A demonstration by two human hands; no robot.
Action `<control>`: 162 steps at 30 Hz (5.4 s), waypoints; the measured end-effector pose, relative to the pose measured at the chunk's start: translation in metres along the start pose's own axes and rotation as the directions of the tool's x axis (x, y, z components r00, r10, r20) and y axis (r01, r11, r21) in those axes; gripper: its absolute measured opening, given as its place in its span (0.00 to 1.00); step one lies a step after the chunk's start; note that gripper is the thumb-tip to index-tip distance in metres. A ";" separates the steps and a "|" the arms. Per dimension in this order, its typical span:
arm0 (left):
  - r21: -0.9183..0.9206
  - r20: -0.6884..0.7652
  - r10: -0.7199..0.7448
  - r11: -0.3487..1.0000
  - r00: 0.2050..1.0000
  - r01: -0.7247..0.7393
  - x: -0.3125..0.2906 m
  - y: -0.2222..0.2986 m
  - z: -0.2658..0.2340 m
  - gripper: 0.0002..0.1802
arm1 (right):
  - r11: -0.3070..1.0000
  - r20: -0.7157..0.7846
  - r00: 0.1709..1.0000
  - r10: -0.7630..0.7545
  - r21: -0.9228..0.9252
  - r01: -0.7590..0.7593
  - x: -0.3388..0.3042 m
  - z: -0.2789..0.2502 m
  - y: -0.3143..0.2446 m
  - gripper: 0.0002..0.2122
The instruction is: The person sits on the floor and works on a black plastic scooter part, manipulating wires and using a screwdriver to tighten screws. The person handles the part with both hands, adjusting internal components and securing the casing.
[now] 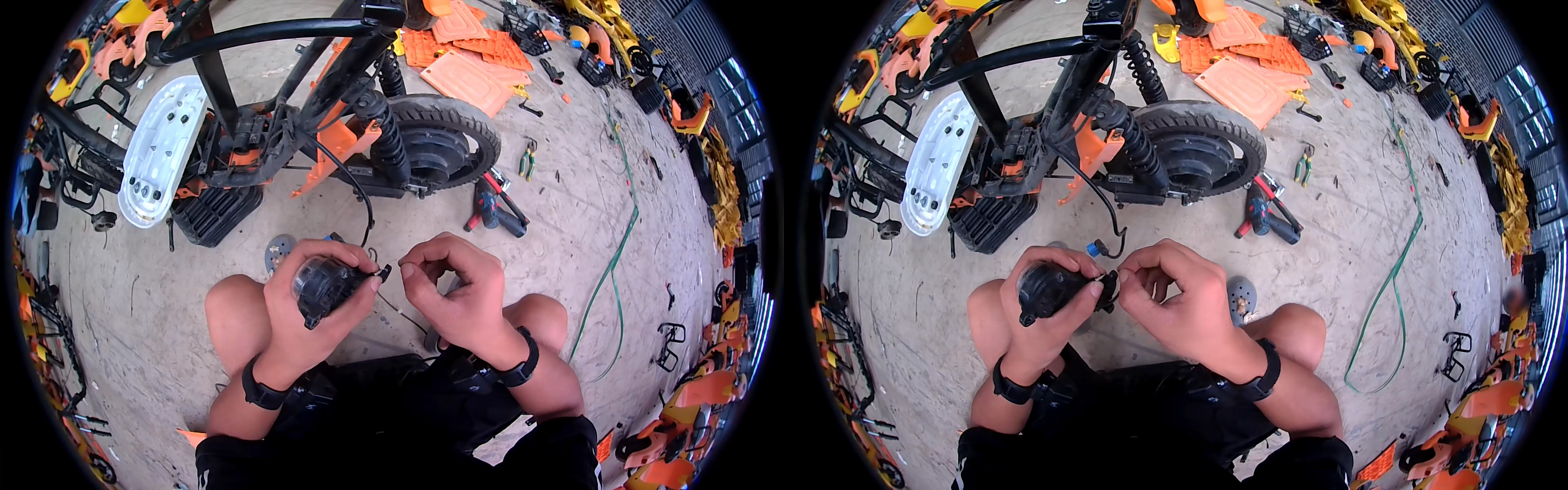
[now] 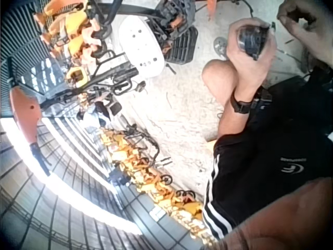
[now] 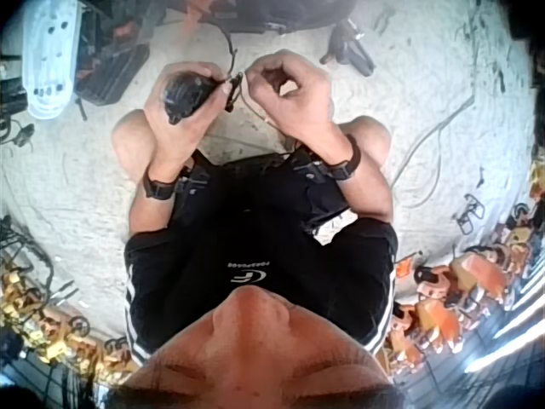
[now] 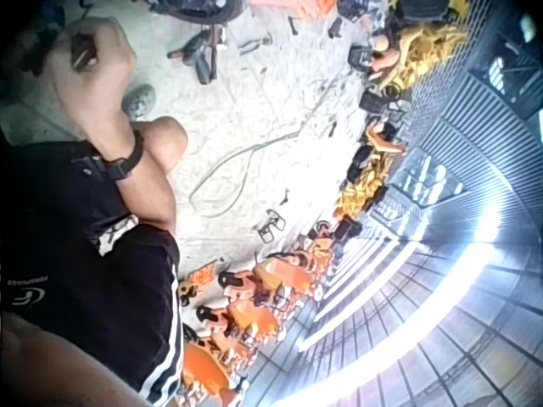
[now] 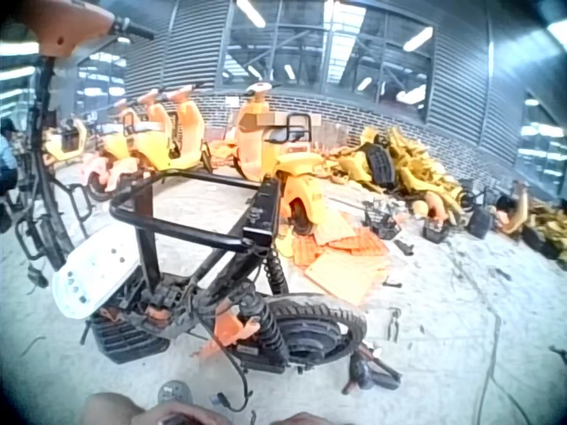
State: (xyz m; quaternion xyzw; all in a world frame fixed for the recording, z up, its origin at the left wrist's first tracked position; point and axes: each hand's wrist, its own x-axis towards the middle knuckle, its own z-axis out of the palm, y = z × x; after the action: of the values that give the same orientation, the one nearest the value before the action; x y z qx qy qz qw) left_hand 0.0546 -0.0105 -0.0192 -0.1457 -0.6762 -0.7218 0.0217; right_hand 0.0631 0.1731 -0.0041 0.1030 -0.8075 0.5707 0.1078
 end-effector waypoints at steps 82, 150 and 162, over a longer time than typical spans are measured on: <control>-0.623 0.223 -0.552 0.553 0.804 0.553 0.011 -0.004 0.003 0.37 | 0.986 0.185 0.976 -0.113 0.140 0.088 0.002 0.004 0.001 0.08; -0.436 0.074 -0.584 0.711 0.809 0.553 0.005 -0.008 0.012 0.18 | 0.966 0.096 0.993 0.075 0.242 -0.096 -0.006 0.019 0.005 0.07; -0.341 0.044 -0.555 0.773 0.830 0.535 0.007 -0.001 0.017 0.17 | 0.734 0.204 0.867 0.454 0.466 -0.494 -0.006 0.017 -0.001 0.08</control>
State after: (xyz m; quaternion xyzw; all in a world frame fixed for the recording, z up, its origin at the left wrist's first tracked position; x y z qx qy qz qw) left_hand 0.0511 0.0075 -0.0179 0.0764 -0.5539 -0.8061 -0.1937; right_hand 0.0682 0.1574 -0.0103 -0.0596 -0.6328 0.7651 -0.1029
